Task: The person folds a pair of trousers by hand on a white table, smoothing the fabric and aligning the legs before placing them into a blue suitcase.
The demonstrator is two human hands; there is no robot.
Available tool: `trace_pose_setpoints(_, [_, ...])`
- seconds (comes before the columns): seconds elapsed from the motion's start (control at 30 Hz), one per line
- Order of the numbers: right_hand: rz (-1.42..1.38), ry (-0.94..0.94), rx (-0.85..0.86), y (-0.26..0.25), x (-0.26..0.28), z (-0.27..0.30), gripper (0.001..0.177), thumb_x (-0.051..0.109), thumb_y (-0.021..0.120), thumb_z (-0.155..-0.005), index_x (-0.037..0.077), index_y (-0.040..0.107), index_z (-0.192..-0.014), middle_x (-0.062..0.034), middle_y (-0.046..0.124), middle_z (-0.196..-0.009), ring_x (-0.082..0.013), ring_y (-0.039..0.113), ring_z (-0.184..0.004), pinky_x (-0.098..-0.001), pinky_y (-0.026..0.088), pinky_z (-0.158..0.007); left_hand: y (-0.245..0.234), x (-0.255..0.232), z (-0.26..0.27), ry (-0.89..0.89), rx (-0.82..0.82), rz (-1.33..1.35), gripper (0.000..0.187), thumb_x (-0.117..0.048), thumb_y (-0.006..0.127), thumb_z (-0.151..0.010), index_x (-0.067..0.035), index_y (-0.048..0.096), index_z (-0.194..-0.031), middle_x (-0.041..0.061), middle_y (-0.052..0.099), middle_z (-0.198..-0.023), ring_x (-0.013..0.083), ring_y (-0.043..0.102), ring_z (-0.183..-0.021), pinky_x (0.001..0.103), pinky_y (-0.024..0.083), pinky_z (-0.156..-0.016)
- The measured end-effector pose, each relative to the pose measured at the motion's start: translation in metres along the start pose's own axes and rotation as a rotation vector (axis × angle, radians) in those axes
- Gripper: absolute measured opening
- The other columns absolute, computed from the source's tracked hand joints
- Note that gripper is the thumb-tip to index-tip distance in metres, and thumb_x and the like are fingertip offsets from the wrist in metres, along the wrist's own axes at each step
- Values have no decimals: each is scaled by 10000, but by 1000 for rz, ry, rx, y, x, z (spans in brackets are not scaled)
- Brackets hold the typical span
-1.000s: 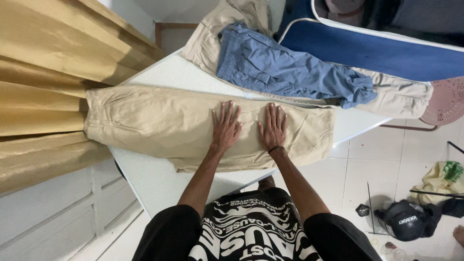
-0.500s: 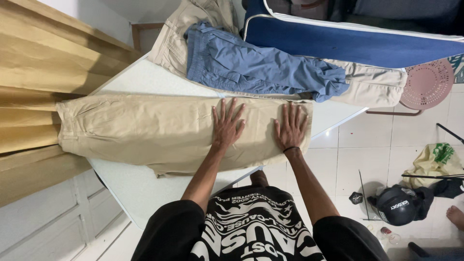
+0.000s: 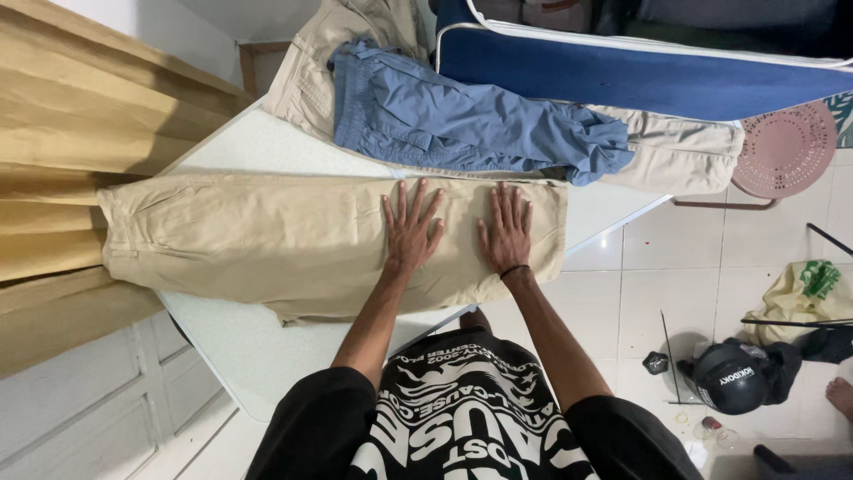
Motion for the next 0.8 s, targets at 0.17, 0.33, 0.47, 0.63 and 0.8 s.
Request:
trace_pose_setpoints(0.17, [-14,206,1,-18,-46,-1,691,427,334,-1095,67,180,-1665,-104,180,-1738,-253,140,-1608,-535,23,-1298,-2,0,-2,-7,-1,7,705,-440,618,-974,-305,371,-1621,61,182,-1731,417,127,-1585,719,85,-1227])
trace_pose_setpoints(0.33, [99,188,19,-27,-56,-3,704,458,306,-1092,67,172,-1662,-100,187,-1732,-253,139,-1602,-515,53,-1299,-4,7,-3,-27,15,13,695,-441,600,-976,-289,378,-1616,59,215,-1722,382,158,-1582,681,100,-1244])
trace_pose_setpoints(0.47, [96,198,31,-29,-54,2,702,467,283,-1096,65,170,-1660,-106,195,-1732,-262,142,-1603,-518,49,-1296,-4,26,14,-86,14,71,697,-436,582,-1002,-252,364,-1638,65,230,-1734,347,179,-1596,607,123,-1281])
trace_pose_setpoints(0.63, [76,199,22,-30,-51,2,718,482,278,-1086,61,180,-1659,-120,201,-1726,-269,157,-1595,-523,45,-1291,-14,76,41,-227,-1,-20,718,-457,565,-1010,-229,319,-1644,79,215,-1722,305,188,-1590,602,94,-1264])
trace_pose_setpoints(0.8, [78,195,21,-32,-49,2,717,486,281,-1091,55,190,-1657,-132,209,-1726,-280,165,-1598,-527,53,-1293,-30,142,74,-387,4,3,704,-456,514,-1051,-215,275,-1667,94,199,-1733,328,165,-1598,598,77,-1273])
Point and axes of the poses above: each hand's wrist, its own z-axis away from the middle knuckle, its own y-axis out of the palm, x = y × z, the point moved 9 cm from there along -z, towards the middle knuckle
